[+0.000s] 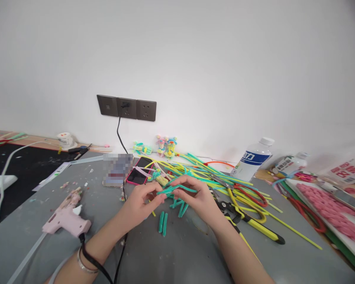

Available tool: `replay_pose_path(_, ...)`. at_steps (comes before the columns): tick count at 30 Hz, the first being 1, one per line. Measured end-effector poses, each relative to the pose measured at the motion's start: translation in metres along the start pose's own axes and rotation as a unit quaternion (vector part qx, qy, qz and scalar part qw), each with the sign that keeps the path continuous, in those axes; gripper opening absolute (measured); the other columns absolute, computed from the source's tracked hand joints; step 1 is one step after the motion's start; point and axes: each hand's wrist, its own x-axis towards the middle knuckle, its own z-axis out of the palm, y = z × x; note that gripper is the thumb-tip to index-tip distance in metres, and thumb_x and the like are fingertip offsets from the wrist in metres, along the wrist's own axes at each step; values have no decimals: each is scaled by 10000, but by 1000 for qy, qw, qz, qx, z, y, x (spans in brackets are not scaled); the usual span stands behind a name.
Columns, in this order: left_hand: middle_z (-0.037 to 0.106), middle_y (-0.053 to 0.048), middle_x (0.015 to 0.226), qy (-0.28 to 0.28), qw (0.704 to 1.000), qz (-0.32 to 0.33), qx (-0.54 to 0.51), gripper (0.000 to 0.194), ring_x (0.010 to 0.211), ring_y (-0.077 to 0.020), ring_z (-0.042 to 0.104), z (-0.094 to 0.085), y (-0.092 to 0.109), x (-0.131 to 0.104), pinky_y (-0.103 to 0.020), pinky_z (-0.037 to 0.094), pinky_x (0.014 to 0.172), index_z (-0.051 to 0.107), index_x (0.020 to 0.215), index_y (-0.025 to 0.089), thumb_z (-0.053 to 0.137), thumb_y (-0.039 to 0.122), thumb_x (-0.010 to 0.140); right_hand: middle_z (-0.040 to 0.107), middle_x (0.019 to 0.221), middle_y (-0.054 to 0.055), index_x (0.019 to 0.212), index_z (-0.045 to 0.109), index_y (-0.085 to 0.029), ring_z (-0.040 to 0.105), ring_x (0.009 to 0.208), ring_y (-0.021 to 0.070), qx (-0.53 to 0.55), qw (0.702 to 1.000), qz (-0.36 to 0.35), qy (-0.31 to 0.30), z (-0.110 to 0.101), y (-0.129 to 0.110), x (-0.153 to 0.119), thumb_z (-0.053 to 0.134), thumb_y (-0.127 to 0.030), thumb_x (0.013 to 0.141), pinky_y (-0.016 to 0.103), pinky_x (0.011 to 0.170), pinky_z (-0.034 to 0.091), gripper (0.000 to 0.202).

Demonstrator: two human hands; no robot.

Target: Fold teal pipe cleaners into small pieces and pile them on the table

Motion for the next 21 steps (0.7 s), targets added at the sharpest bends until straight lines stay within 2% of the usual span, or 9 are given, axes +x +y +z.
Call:
replay_pose_path(5,569,2,720,-39,999,-6,7,250,651,-139,530,1,6,-1,-221,422,572,624,791,170,535,364,919,690,762,29,839,705,-189,672,669,159,52,997,41,-49,0,-1,0,732,-486,841,285,652,582,298)
replay_pose_path(10,584,-2,700,-65,998,-10,3,298,646,-140,523,0,5,-3,-230,391,579,604,761,168,514,384,945,663,732,5,821,685,-190,649,646,142,61,993,33,-99,5,4,-1,717,-462,867,261,633,556,278)
replay_pose_path(15,507,20,658,-96,993,-39,-57,382,596,-120,466,1,1,-4,-226,361,561,582,734,160,494,448,969,630,725,-15,861,652,-193,643,666,130,120,985,48,-116,6,4,-2,747,-437,855,240,635,526,263)
replay_pose_path(19,501,22,659,-118,987,-58,-96,388,597,-117,461,0,2,-5,-220,351,562,608,752,151,528,473,954,652,773,0,947,683,-197,649,679,139,146,978,58,-135,6,-3,-2,769,-446,833,254,639,530,287)
replay_pose_path(21,516,16,681,-119,987,-52,-95,370,616,-117,454,0,3,-5,-219,344,574,623,765,148,532,449,958,665,814,12,928,700,-195,650,685,137,143,978,61,-137,6,-6,-2,770,-421,839,256,647,532,253)
